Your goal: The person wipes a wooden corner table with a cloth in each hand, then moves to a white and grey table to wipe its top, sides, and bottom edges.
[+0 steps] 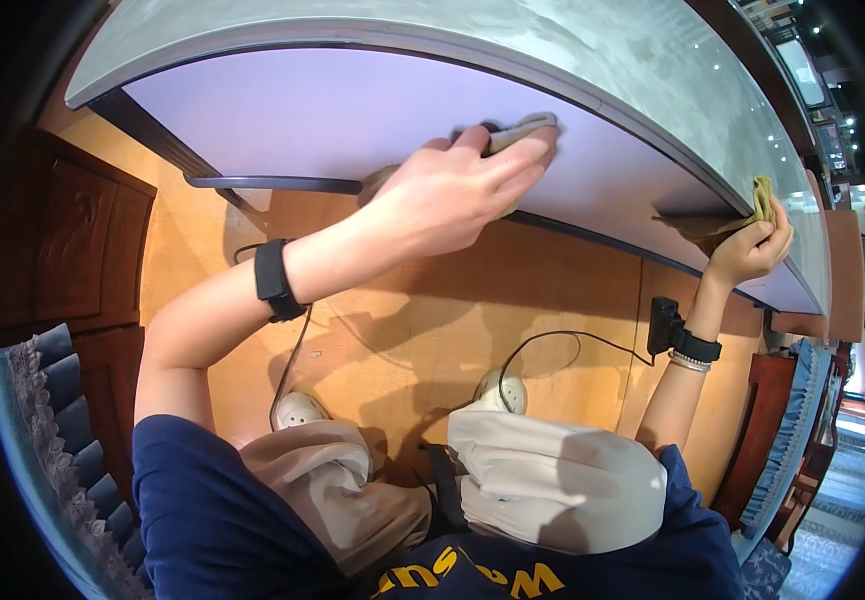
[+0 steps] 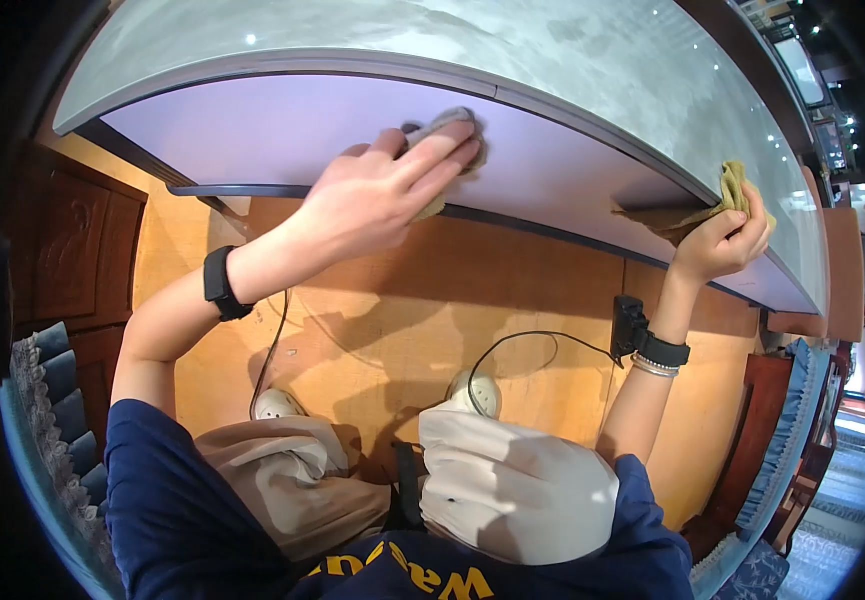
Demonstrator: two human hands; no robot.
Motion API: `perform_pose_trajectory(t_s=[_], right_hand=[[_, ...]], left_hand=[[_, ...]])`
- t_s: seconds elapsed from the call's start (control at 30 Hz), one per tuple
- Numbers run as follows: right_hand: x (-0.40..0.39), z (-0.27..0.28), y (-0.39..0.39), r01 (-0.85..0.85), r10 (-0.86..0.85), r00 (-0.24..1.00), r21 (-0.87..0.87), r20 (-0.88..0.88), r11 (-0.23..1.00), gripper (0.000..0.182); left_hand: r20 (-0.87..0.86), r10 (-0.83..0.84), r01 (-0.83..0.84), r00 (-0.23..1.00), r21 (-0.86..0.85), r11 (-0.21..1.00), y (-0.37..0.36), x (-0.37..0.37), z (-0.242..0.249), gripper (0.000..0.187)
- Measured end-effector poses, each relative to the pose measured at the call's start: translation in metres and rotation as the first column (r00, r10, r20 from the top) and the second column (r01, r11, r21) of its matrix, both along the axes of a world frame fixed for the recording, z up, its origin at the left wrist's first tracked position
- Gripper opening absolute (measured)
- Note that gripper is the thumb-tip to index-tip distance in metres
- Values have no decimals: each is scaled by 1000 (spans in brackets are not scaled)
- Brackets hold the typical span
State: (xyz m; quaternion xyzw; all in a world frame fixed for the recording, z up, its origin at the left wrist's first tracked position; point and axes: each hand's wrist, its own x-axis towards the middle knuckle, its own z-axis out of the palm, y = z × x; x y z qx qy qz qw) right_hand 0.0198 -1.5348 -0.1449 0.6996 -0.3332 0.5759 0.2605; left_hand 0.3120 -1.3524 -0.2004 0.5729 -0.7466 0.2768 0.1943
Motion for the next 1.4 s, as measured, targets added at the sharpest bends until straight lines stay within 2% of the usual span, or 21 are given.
perform_pose_trajectory(t_s=[0.07, 0.13, 0.2, 0.23, 0.33, 0.43, 0.5, 0.6, 0.63, 0.77, 0.87, 0.9, 0.97, 1.07, 1.1, 1.17, 1.27, 1.3, 1.37, 1.4], right_hand=[[0, -1, 1, -3, 3, 1000, 7, 2, 1000, 25], [-1, -1, 0, -1, 1, 1000, 16, 7, 1000, 25], [-2, -1, 0, 7, -7, 1000, 12, -4, 1000, 25], [-3, -2, 1, 15, -15, 1000, 8, -12, 1000, 25], [-2, -2, 2, 13, -12, 1000, 17, -11, 1000, 25], [-3, -2, -1, 10, -10, 1000, 18, 6, 1000, 25], [-2, -2, 1, 10, -10, 1000, 25, 14, 1000, 27], [0, -2, 2, 6, -7, 1000, 34, 14, 999, 27], [-1, -2, 2, 5, -5, 1000, 33, 9, 999, 25], [-1, -2, 4, 9, -9, 1000, 13, -10, 1000, 26], [0, -2, 3, 4, -4, 1000, 13, -4, 1000, 27], [-1, -2, 2, 10, -10, 1000, 15, 11, 1000, 28], [-1, -3, 2, 10, -11, 1000, 18, 26, 1000, 29], [0, -2, 2, 15, -16, 1000, 22, 22, 1000, 29], [0, -2, 2, 7, -8, 1000, 36, 30, 999, 29], [-4, -2, 4, 8, -10, 1000, 61, 26, 998, 29], [-1, -3, 4, 25, -25, 1000, 43, 9, 999, 27], [-1, -3, 4, 26, -26, 1000, 33, 7, 999, 27], [-1, -2, 3, 24, -24, 1000, 23, 10, 999, 27], [0, -2, 2, 17, -17, 1000, 20, 14, 1000, 27]], left_hand=[[-68, -33, 40, 997, 106, 994, 0, -3, -5, 64], [-57, -5, 12, 998, 121, 993, -1, -1, -5, 67], [-166, -91, 87, 982, -31, 996, -4, 3, -3, 66], [-167, -92, 88, 982, -27, 996, -4, 4, 0, 66], [-91, -41, 34, 995, -68, 997, -3, 5, 5, 67], [-30, 25, -25, 999, 17, 1000, 0, -1, -7, 66], [314, 57, -58, 948, -6, 998, 2, -3, -16, 61], [345, 75, -75, 936, -14, 997, -2, 6, -19, 70], [48, 21, -23, 999, 37, 999, 0, 8, -15, 72], [-5, 40, -40, 999, -38, 998, 1, 13, 7, 64], [-79, 13, -13, 997, 1, 1000, -3, 7, -2, 61], [-78, 17, -17, 997, 2, 1000, -5, 5, -7, 61], [93, 20, -12, 995, -86, 996, -9, 3, -16, 52], [3, -31, 31, 1000, -122, 992, -10, 5, -20, 46], [2, -28, 28, 1000, -127, 991, -13, 9, -19, 46], [-81, -86, 79, 993, -77, 994, -12, 19, -9, 59], [-38, -93, 86, 995, -148, 985, -10, 25, 0, 55], [-37, -96, 90, 995, -140, 986, -8, 21, -2, 55], [-96, -55, 55, 994, 3, 998, -6, 11, -9, 51], [-92, -48, 48, 995, 0, 999, -8, 11, -11, 51]])
